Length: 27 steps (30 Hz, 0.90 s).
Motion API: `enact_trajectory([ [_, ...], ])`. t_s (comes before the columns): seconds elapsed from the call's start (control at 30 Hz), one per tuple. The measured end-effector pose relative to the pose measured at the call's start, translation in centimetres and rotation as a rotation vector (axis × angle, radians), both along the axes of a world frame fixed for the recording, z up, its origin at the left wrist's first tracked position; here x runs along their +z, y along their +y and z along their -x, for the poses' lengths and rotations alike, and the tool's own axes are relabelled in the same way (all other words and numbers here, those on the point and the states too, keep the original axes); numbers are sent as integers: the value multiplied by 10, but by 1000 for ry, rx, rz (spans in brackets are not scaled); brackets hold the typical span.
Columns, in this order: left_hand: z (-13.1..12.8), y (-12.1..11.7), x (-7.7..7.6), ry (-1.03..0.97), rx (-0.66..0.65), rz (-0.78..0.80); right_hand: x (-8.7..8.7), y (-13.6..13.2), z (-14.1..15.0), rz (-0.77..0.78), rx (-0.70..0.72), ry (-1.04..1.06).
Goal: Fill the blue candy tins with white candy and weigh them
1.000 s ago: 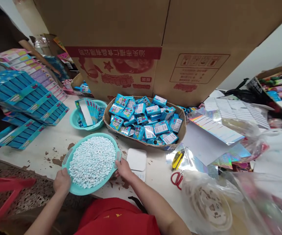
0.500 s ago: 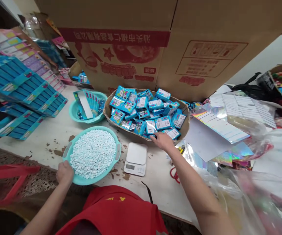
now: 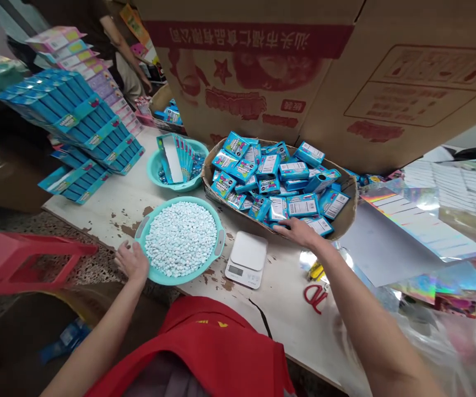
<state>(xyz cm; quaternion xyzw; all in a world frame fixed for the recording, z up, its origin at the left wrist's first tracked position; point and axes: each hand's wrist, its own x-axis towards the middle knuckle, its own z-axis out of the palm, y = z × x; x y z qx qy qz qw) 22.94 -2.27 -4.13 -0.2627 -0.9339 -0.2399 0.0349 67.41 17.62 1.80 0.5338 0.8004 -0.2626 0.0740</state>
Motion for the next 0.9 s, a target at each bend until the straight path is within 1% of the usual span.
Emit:
enact_trajectory([
  [0.03, -9, 3, 6, 60, -42, -20, -4, 0, -1, 22, -7, -8],
  [0.07, -19, 7, 13, 115, -131, -29, -7, 0, -1, 47, -16, -20],
  [0.1, -32, 13, 19, 156, -264, -19, -11, 2, -1, 71, -24, -37],
  [0.13, -46, 20, 25, 174, -431, 12, -14, 4, 0, 90, -27, -54],
  [0.2, -73, 38, 32, 193, -743, 121, -18, 11, 3, 106, -15, -88],
  [0.23, -85, 47, 34, 199, -861, 182, -18, 14, 5, 103, -9, -109],
  [0.27, -94, 55, 34, 203, -938, 239, -18, 17, 7, 95, -5, -131],
  [0.3, -101, 63, 33, 205, -977, 286, -17, 20, 9, 87, 3, -152],
  [0.33, -105, 68, 32, 207, -984, 319, -16, 22, 9, 76, 13, -169],
  [0.4, -106, 75, 29, 217, -949, 342, -12, 25, 9, 50, 43, -195],
  [0.47, -100, 77, 26, 235, -923, 326, -8, 26, 7, 21, 80, -207],
  [0.63, -82, 78, 23, 272, -937, 287, -2, 26, 2, -33, 124, -217],
  [0.77, -75, 82, 19, 252, -912, 242, 1, 25, -5, -27, 50, -210],
  [0.83, -74, 85, 18, 204, -881, 208, 3, 25, -9, 11, 6, -230],
  [0.9, -73, 89, 17, 120, -825, 149, 6, 26, -11, 50, -6, -258],
])
